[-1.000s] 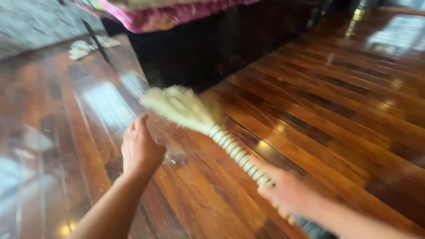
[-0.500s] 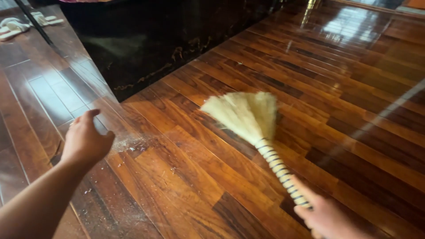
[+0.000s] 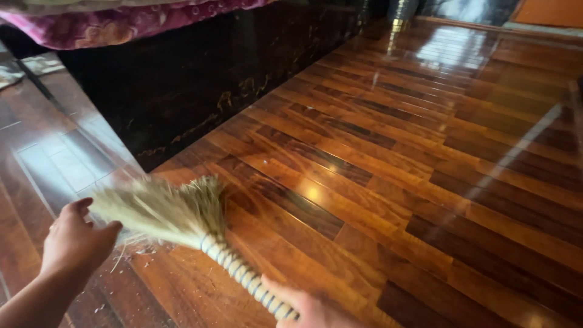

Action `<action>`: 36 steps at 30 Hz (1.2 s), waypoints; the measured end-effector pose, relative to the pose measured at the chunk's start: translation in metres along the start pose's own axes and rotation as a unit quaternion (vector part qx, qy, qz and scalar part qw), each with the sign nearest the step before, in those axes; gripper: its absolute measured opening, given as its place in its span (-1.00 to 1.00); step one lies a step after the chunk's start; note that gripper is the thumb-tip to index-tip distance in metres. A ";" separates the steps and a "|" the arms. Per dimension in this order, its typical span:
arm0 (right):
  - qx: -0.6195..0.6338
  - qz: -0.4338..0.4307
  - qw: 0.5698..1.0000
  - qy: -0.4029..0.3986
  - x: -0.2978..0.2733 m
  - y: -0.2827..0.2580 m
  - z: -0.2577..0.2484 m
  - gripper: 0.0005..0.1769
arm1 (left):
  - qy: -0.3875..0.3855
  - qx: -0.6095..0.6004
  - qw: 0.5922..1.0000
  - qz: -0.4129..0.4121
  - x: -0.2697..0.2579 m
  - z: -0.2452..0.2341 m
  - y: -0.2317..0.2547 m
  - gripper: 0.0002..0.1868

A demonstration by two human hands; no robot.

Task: Sweeping a wooden floor using a hand broom to collect dust and debris.

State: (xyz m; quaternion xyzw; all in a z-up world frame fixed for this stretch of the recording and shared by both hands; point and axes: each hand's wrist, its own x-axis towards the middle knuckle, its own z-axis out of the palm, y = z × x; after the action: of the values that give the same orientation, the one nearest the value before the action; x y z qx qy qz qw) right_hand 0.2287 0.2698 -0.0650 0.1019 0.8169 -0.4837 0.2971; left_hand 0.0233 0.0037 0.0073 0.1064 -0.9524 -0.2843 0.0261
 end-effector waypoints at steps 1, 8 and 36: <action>0.003 0.003 1.000 0.004 -0.006 0.003 -0.010 -0.02 | -0.004 0.000 1.000 0.004 0.006 0.001 -0.006 -0.16; 0.034 0.174 0.969 0.171 -0.068 0.032 -0.084 -0.05 | 0.012 -0.001 0.998 0.055 0.013 0.004 -0.007 -0.17; 0.060 -0.094 0.989 -0.094 0.035 -0.015 0.043 -0.05 | 0.053 0.069 0.985 0.146 0.036 -0.002 -0.027 -0.23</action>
State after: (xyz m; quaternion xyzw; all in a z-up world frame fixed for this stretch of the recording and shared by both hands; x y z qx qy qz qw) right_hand 0.2107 0.2218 -0.0898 -0.0039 0.7608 -0.5649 0.3194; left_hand -0.0062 -0.0273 -0.0058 -0.0176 -0.9722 -0.2054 0.1110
